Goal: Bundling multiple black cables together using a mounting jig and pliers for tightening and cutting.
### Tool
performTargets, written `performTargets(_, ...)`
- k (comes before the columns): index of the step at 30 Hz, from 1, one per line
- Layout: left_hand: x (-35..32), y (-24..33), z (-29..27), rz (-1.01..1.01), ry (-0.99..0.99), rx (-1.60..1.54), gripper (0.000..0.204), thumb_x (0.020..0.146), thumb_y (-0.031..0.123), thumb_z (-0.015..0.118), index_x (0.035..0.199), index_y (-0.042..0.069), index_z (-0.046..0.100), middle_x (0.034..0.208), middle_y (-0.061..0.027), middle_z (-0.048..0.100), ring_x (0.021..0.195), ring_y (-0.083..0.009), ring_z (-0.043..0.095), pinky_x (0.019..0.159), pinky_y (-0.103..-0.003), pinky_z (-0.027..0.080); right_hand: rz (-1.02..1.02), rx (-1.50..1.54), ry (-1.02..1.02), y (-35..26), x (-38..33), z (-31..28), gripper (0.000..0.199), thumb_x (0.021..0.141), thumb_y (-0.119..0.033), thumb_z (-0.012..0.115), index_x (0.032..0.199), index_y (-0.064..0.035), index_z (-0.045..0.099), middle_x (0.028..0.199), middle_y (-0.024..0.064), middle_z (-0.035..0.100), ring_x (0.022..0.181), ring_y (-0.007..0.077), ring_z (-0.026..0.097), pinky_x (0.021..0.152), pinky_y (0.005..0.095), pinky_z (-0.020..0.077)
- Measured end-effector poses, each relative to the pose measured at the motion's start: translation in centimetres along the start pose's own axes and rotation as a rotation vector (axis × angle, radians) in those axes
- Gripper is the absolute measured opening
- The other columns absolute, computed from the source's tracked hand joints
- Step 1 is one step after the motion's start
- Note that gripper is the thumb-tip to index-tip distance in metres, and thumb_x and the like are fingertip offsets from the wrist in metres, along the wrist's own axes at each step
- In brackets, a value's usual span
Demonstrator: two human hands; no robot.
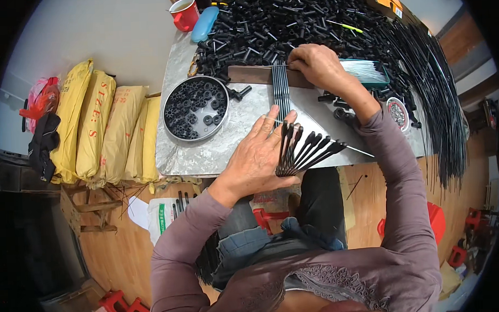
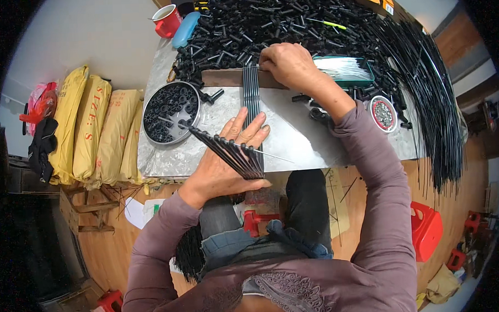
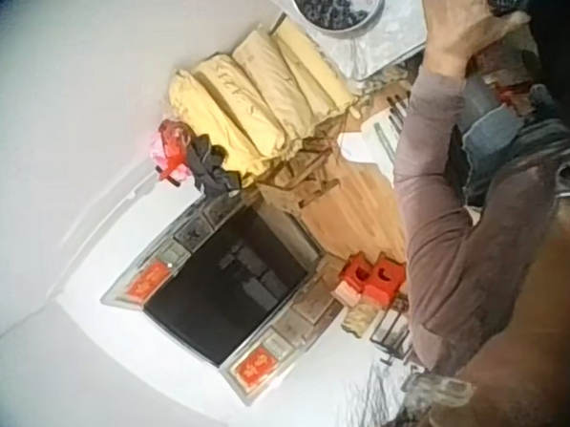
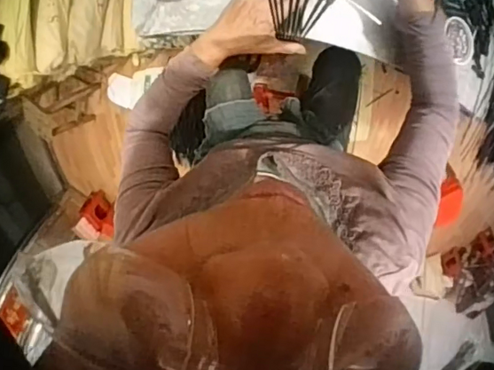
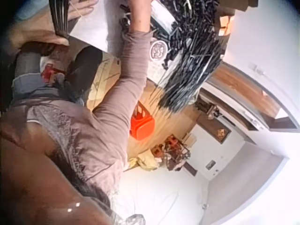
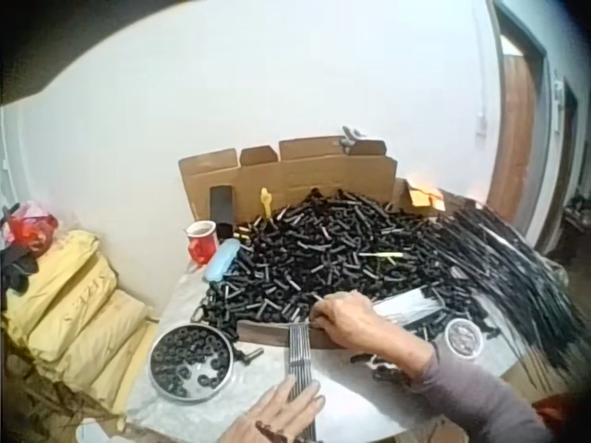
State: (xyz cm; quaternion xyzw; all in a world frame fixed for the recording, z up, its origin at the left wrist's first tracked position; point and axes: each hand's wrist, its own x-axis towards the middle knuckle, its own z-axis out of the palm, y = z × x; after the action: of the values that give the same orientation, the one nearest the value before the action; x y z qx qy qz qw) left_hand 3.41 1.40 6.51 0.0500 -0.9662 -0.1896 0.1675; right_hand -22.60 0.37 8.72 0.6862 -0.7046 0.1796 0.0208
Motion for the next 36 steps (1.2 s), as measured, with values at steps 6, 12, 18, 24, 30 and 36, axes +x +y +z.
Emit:
performTargets(6, -0.8, 0.6, 0.1, -0.020, -0.003, -0.013, 0.095, 0.058, 0.043, 0.082, 0.135, 0.003, 0.044, 0.148, -0.0146, 0.033, 0.139, -0.0404, 0.025, 0.110, -0.052, 0.029, 0.314, -0.054, 0.194, 3.7, -4.1, -5.2, 0.017, 0.084, -0.020, 0.063, 0.096, -0.0102, 0.069, 0.094, 0.0089, 0.068, 0.084, 0.0257, 0.065, 0.072, 0.0341, 0.0502)
performTargets(12, -0.6, 0.8, 0.0, 0.000, -0.060, -0.020, 0.095, 0.059, 0.044, 0.082, 0.136, 0.004, 0.044, 0.149, -0.0137, 0.033, 0.139, -0.0403, 0.024, 0.111, -0.051, 0.026, 0.427, -0.124, -0.020, 6.7, -8.2, -6.6, 0.015, 0.078, -0.019, 0.066, 0.088, -0.0076, 0.069, 0.088, 0.0074, 0.065, 0.084, 0.0262, 0.063, 0.073, 0.0341, 0.0483)
performTargets(18, -0.7, 0.8, -0.2, 0.026, -0.099, 0.011, 0.093, 0.066, 0.054, 0.075, 0.138, 0.005, 0.042, 0.150, -0.0133, 0.030, 0.140, -0.0402, 0.023, 0.112, -0.051, 0.024, 0.323, -0.201, 0.085, 7.0, -8.4, -7.0, 0.010, 0.078, -0.016, 0.065, 0.082, -0.0081, 0.068, 0.085, 0.0055, 0.062, 0.081, 0.0248, 0.062, 0.071, 0.0355, 0.0480)
performTargets(24, -0.6, 0.7, 0.0, 0.025, -0.096, 0.019, 0.095, 0.066, 0.055, 0.075, 0.139, 0.005, 0.040, 0.150, -0.0131, 0.030, 0.139, -0.0404, 0.023, 0.112, -0.051, 0.024, 0.131, -0.244, 0.294, 5.8, -6.9, -6.2, 0.009, 0.082, -0.017, 0.063, 0.086, -0.0107, 0.068, 0.081, 0.0070, 0.065, 0.083, 0.0265, 0.063, 0.070, 0.0371, 0.0495)
performTargets(30, -0.6, 0.8, 0.1, 0.018, -0.073, -0.008, 0.095, 0.061, 0.050, 0.080, 0.137, 0.006, 0.043, 0.149, -0.0128, 0.033, 0.138, -0.0409, 0.026, 0.111, -0.052, 0.026, 0.083, -0.363, 0.279, 6.3, -6.6, -5.7, 0.008, 0.082, -0.017, 0.062, 0.084, -0.0112, 0.067, 0.080, 0.0060, 0.065, 0.081, 0.0249, 0.062, 0.073, 0.0391, 0.0481)
performTargets(36, -0.8, 0.7, 0.0, 0.022, -0.037, 0.001, 0.092, 0.060, 0.048, 0.081, 0.133, 0.005, 0.046, 0.146, -0.0154, 0.037, 0.136, -0.0420, 0.030, 0.110, -0.052, 0.028, 0.095, -0.321, 0.266, 6.4, -6.8, -5.8, 0.008, 0.078, -0.016, 0.067, 0.079, -0.0080, 0.066, 0.079, 0.0064, 0.065, 0.081, 0.0265, 0.062, 0.068, 0.0384, 0.0484)
